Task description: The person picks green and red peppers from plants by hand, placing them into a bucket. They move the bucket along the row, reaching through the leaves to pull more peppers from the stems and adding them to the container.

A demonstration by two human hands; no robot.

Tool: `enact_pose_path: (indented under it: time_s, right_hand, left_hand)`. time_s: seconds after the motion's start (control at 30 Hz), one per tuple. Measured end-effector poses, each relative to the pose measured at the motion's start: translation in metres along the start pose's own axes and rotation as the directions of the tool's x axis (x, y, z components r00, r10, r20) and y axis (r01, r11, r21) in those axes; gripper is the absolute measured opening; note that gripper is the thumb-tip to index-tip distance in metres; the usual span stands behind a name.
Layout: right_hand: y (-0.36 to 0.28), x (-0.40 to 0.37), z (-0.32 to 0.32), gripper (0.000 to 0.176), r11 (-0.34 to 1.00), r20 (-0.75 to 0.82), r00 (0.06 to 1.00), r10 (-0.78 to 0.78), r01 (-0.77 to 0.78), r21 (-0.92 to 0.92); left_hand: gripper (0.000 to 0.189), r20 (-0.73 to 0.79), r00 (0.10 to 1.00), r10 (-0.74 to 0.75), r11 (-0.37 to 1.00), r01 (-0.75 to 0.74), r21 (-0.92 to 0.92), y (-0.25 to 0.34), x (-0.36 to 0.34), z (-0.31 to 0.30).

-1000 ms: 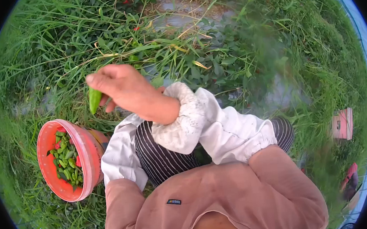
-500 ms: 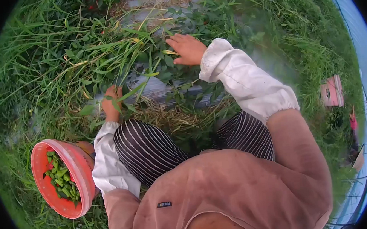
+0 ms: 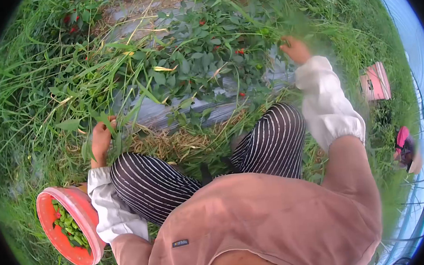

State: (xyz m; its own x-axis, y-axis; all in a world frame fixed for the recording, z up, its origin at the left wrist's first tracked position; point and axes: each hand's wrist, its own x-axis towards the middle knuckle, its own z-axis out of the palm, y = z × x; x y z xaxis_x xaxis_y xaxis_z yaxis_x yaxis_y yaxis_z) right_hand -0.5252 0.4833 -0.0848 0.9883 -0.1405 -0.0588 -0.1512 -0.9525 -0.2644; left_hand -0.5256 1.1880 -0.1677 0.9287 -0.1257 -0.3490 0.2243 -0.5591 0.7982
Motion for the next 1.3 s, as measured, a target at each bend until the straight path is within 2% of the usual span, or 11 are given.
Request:
enact_pose_path:
  time_s: [0.17, 0.27, 0.37, 0.5, 0.67, 0.8, 0.93, 1.1, 1.17, 1.2, 1.3]
  right_hand:
    - [0.029, 0.046, 0.039, 0.064, 0.918, 0.169, 0.937, 0.306, -0.337, 0.208]
    - [0.040, 0.058, 0.066, 0.079, 0.324, 0.570, 0.687, 0.450, -0.721, 0.613]
    - [0.051, 0.049, 0.079, 0.076, -0.099, 0.543, 0.729, 0.416, -0.557, 0.824]
    - [0.045, 0.042, 0.083, 0.056, -0.036, 0.375, 0.704, 0.603, -0.446, 0.894]
    - [0.019, 0.081, 0.096, 0.064, 0.078, 0.279, 0.744, 0.607, -0.406, 0.911]
    - [0.001, 0.106, 0.102, 0.050, -0.420, 0.535, 0.737, 0.413, -0.367, 0.830]
    - [0.022, 0.112, 0.117, 0.036, -0.346, 0.441, 0.819, 0.367, -0.320, 0.882]
    - [0.010, 0.022, 0.043, 0.027, -0.201, 0.666, 0.724, 0.180, -0.636, 0.745]
    - [0.043, 0.000, 0.052, 0.029, -0.495, 0.564, 0.817, -0.122, -0.542, 0.679]
    - [0.031, -0.016, 0.039, 0.030, -0.570, 0.540, 0.842, -0.003, -0.445, 0.691]
    - [-0.040, -0.051, 0.001, 0.034, -0.151, 0.476, 0.874, 0.101, -0.459, 0.875]
  left_hand:
    - [0.028, -0.559, 0.826, 0.068, 0.989, -0.130, -0.072, 0.059, -0.014, -0.072]
    - [0.020, -0.723, 0.627, 0.291, 0.929, -0.365, 0.058, 0.185, -0.038, -0.065]
    - [0.017, -0.607, 0.650, 0.458, 0.812, -0.584, -0.014, 0.279, -0.055, -0.006]
    - [0.014, -0.092, 0.876, 0.473, 0.798, -0.471, -0.376, 0.304, -0.049, 0.082]
    - [0.013, 0.266, 0.931, 0.250, 0.914, -0.136, -0.382, 0.259, -0.015, 0.149]
    - [0.015, 0.254, 0.953, 0.166, 0.948, -0.083, -0.308, 0.252, -0.005, 0.156]
    - [0.016, 0.267, 0.954, 0.134, 0.953, -0.051, -0.298, 0.249, -0.004, 0.152]
    - [0.016, 0.355, 0.931, 0.087, 0.935, 0.047, -0.351, 0.250, -0.004, 0.148]
    - [0.015, 0.370, 0.927, 0.055, 0.908, 0.108, -0.405, 0.257, -0.009, 0.152]
    - [0.014, 0.412, 0.910, 0.041, 0.856, 0.181, -0.484, 0.258, -0.011, 0.154]
    - [0.016, 0.494, 0.867, 0.066, 0.705, 0.310, -0.638, 0.248, -0.006, 0.167]
